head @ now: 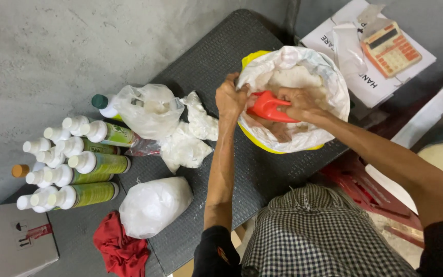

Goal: The person is weighing white powder on a mechanical scale and packaging it into small plastic bags.

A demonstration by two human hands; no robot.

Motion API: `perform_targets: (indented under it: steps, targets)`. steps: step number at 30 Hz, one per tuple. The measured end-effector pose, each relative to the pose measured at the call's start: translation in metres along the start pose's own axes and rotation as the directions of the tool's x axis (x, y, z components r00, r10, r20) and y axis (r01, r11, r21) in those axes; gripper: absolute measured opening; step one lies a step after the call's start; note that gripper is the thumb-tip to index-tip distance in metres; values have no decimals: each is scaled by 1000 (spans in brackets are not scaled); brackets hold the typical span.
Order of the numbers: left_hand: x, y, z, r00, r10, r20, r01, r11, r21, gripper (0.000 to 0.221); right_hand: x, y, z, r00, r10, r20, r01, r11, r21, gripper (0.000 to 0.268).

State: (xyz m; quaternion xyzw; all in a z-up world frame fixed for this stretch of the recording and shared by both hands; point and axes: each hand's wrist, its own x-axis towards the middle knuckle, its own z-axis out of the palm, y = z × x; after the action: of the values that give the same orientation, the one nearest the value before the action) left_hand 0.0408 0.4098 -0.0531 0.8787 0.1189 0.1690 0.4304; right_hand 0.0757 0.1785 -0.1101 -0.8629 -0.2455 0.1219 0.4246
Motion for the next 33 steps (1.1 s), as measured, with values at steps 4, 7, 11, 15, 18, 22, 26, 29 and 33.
perform_targets:
  steps: [4, 7, 11, 15, 18, 22, 26, 29, 33]
  targets:
    - [3, 7, -8, 997, 44, -70, -36, 993, 116, 37, -25, -3, -19, 999, 29, -26, -29, 1000, -6, 20]
    - [5, 7, -10, 994, 57, -91, -43, 988, 145, 35, -45, -16, -34, 994, -17, -106, 20, 999, 25, 20]
    - [5, 4, -13, 997, -9, -81, 13, 999, 50, 36, -70, -36, -53, 985, 5, -173, -13, 999, -47, 24]
    - [6, -1, -11, 998, 21, -60, -20, 1000, 13, 39, -83, -29, -59, 967, -3, -257, -10, 999, -50, 23]
    - [5, 3, -13, 999, -43, -3, 43, 999, -1, 40, -90, -30, -58, 948, -21, -317, 14, 1000, -23, 22]
    - [4, -3, -12, 999, -43, -17, 42, 999, -31, 41, -100, -48, -65, 934, -20, -358, 3, 999, -49, 23]
    - [-1, -3, -12, 997, 26, -69, -20, 997, 74, 40, -116, -51, -74, 892, -154, -425, 59, 971, -230, 21]
    - [-1, 3, -11, 1000, 24, 0, -24, 989, 149, 43, -121, -30, -72, 894, 0, -447, -56, 992, -111, 21]
    - [-4, 24, -15, 960, 273, -60, -243, 922, 302, 61, -130, -18, -69, 836, -123, -534, 86, 992, -93, 20]
